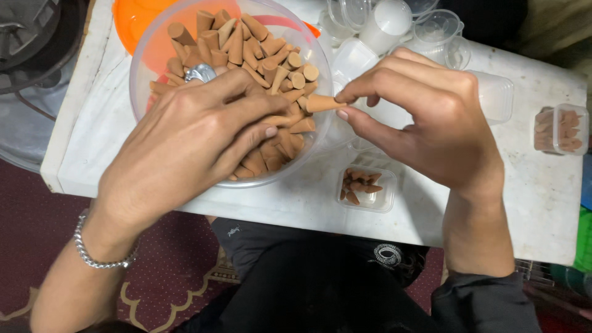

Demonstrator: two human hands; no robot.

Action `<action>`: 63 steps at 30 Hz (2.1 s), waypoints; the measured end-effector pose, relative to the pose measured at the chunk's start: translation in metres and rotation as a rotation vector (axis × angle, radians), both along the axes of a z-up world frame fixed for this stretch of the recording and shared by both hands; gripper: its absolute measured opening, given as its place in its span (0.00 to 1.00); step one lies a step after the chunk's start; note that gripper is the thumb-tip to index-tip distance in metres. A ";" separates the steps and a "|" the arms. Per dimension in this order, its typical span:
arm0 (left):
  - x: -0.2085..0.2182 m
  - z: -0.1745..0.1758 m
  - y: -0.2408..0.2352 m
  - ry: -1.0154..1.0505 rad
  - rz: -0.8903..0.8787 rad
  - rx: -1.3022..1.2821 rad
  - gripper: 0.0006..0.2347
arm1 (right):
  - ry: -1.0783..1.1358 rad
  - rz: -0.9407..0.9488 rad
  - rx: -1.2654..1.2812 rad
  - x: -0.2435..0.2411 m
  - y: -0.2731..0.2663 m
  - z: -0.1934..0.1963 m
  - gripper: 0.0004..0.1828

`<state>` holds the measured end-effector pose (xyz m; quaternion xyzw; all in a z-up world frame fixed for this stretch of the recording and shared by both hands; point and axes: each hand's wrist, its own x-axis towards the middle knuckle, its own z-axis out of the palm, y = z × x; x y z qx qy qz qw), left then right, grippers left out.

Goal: The person places small brown cone-shaped items from a large container into small clear plastic containers. They arrange the cones upright inside each container and then set the filled containers aside.

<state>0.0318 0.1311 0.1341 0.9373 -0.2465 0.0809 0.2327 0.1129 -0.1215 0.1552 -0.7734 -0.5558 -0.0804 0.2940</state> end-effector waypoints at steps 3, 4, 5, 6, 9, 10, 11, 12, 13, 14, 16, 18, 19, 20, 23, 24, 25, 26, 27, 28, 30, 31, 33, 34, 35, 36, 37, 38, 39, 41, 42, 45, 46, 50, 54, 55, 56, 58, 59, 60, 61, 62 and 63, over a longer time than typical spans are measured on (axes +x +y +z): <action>-0.004 0.006 -0.016 -0.032 -0.095 -0.239 0.08 | 0.026 -0.016 0.059 -0.008 -0.019 -0.004 0.05; -0.004 0.007 -0.024 -0.029 -0.100 -0.241 0.08 | 0.028 -0.022 0.058 -0.011 -0.027 -0.005 0.05; -0.005 0.008 -0.032 -0.060 -0.120 -0.337 0.05 | 0.064 -0.072 0.058 -0.013 -0.035 -0.007 0.05; -0.006 0.010 -0.040 -0.091 -0.139 -0.432 0.03 | 0.101 -0.121 0.059 -0.017 -0.043 -0.008 0.06; -0.011 0.006 -0.062 -0.047 -0.163 -0.562 0.05 | 0.161 -0.212 0.033 -0.028 -0.060 -0.007 0.04; -0.012 0.001 -0.067 -0.042 -0.171 -0.565 0.05 | 0.164 -0.221 0.031 -0.029 -0.066 -0.009 0.04; -0.012 -0.003 -0.073 -0.014 -0.158 -0.561 0.05 | 0.168 -0.215 0.036 -0.029 -0.072 -0.010 0.04; -0.012 -0.008 -0.077 0.012 -0.144 -0.553 0.06 | 0.171 -0.208 0.044 -0.030 -0.077 -0.012 0.05; -0.012 -0.010 -0.083 0.016 -0.152 -0.553 0.06 | 0.173 -0.216 0.045 -0.033 -0.084 -0.015 0.05; -0.012 -0.011 -0.089 0.033 -0.153 -0.568 0.05 | 0.173 -0.234 0.039 -0.034 -0.090 -0.017 0.05; -0.013 -0.017 -0.098 0.055 -0.158 -0.580 0.05 | 0.177 -0.256 0.035 -0.038 -0.099 -0.021 0.05; -0.015 -0.026 -0.105 0.045 -0.184 -0.562 0.05 | 0.164 -0.242 0.010 -0.041 -0.106 -0.026 0.03; -0.017 -0.025 -0.109 0.051 -0.187 -0.559 0.05 | 0.169 -0.246 0.012 -0.042 -0.108 -0.028 0.03; -0.018 -0.023 -0.113 0.035 -0.156 -0.586 0.05 | 0.155 -0.235 0.006 -0.042 -0.111 -0.030 0.04; -0.019 -0.029 -0.124 0.014 -0.113 -0.630 0.03 | 0.145 -0.195 -0.016 -0.043 -0.122 -0.045 0.09; -0.019 -0.032 -0.126 0.005 -0.097 -0.653 0.03 | 0.149 -0.162 -0.036 -0.043 -0.126 -0.051 0.12; -0.019 -0.038 -0.130 0.008 -0.096 -0.648 0.03 | 0.152 -0.162 -0.032 -0.044 -0.127 -0.055 0.12; -0.019 -0.044 -0.133 0.026 -0.062 -0.661 0.03 | 0.193 -0.175 -0.055 -0.045 -0.127 -0.058 0.13; -0.020 -0.050 -0.136 0.044 -0.027 -0.675 0.03 | 0.233 -0.187 -0.079 -0.046 -0.128 -0.062 0.13; -0.020 -0.057 -0.139 0.050 -0.028 -0.671 0.03 | 0.238 -0.189 -0.076 -0.048 -0.129 -0.070 0.13; -0.020 -0.072 -0.146 0.080 0.042 -0.700 0.02 | 0.308 -0.202 -0.079 -0.050 -0.132 -0.086 0.09; -0.020 -0.080 -0.147 0.085 0.042 -0.696 0.02 | 0.314 -0.202 -0.075 -0.051 -0.133 -0.094 0.09; -0.022 -0.095 -0.150 0.146 0.106 -0.668 0.03 | 0.348 -0.229 -0.100 -0.056 -0.135 -0.109 0.09; -0.023 -0.098 -0.152 0.152 0.104 -0.665 0.03 | 0.354 -0.232 -0.097 -0.057 -0.136 -0.113 0.09; -0.024 -0.101 -0.155 0.173 0.112 -0.641 0.02 | 0.343 -0.235 -0.121 -0.058 -0.137 -0.116 0.08; -0.025 -0.104 -0.157 0.194 0.119 -0.617 0.03 | 0.331 -0.238 -0.145 -0.060 -0.138 -0.120 0.07; -0.025 -0.109 -0.158 0.200 0.116 -0.614 0.03 | 0.337 -0.243 -0.143 -0.061 -0.139 -0.124 0.07; -0.026 -0.114 -0.159 0.208 0.070 -0.591 0.04 | 0.336 -0.225 -0.146 -0.062 -0.141 -0.128 0.07; -0.028 -0.119 -0.160 0.215 0.023 -0.568 0.05 | 0.335 -0.206 -0.150 -0.063 -0.142 -0.131 0.08; -0.026 -0.131 -0.167 0.187 0.055 -0.510 0.03 | 0.376 -0.260 -0.162 -0.064 -0.140 -0.135 0.04; -0.025 -0.137 -0.170 0.158 0.083 -0.454 0.02 | 0.414 -0.315 -0.176 -0.065 -0.139 -0.137 0.02; -0.029 -0.148 -0.173 0.097 0.049 -0.300 0.03 | 0.426 -0.322 -0.224 -0.067 -0.142 -0.148 0.04; -0.029 -0.149 -0.174 0.097 0.049 -0.298 0.03 | 0.426 -0.322 -0.222 -0.066 -0.141 -0.148 0.04; -0.029 -0.156 -0.177 0.099 0.005 -0.175 0.04 | 0.431 -0.322 -0.248 -0.065 -0.133 -0.147 0.03; -0.026 -0.161 -0.180 0.127 -0.012 -0.106 0.05 | 0.423 -0.324 -0.277 -0.064 -0.128 -0.148 0.03; -0.026 -0.157 -0.180 0.127 -0.014 -0.107 0.05 | 0.423 -0.326 -0.277 -0.065 -0.127 -0.148 0.03; -0.025 -0.153 -0.181 0.136 -0.008 -0.087 0.05 | 0.430 -0.322 -0.282 -0.065 -0.126 -0.148 0.04; -0.023 -0.149 -0.182 0.141 -0.003 -0.068 0.06 | 0.432 -0.319 -0.288 -0.064 -0.127 -0.150 0.05; -0.023 -0.148 -0.182 0.169 -0.017 -0.045 0.06 | 0.446 -0.318 -0.295 -0.064 -0.127 -0.153 0.05; -0.023 -0.147 -0.182 0.197 -0.030 -0.021 0.06 | 0.460 -0.316 -0.301 -0.064 -0.128 -0.156 0.06; -0.023 -0.148 -0.181 0.192 -0.030 -0.023 0.06 | 0.456 -0.316 -0.302 -0.063 -0.128 -0.155 0.06; -0.025 -0.149 -0.181 0.221 -0.049 -0.001 0.06 | 0.466 -0.311 -0.300 -0.063 -0.128 -0.155 0.07; -0.026 -0.150 -0.180 0.249 -0.068 0.021 0.07 | 0.477 -0.306 -0.298 -0.063 -0.128 -0.155 0.08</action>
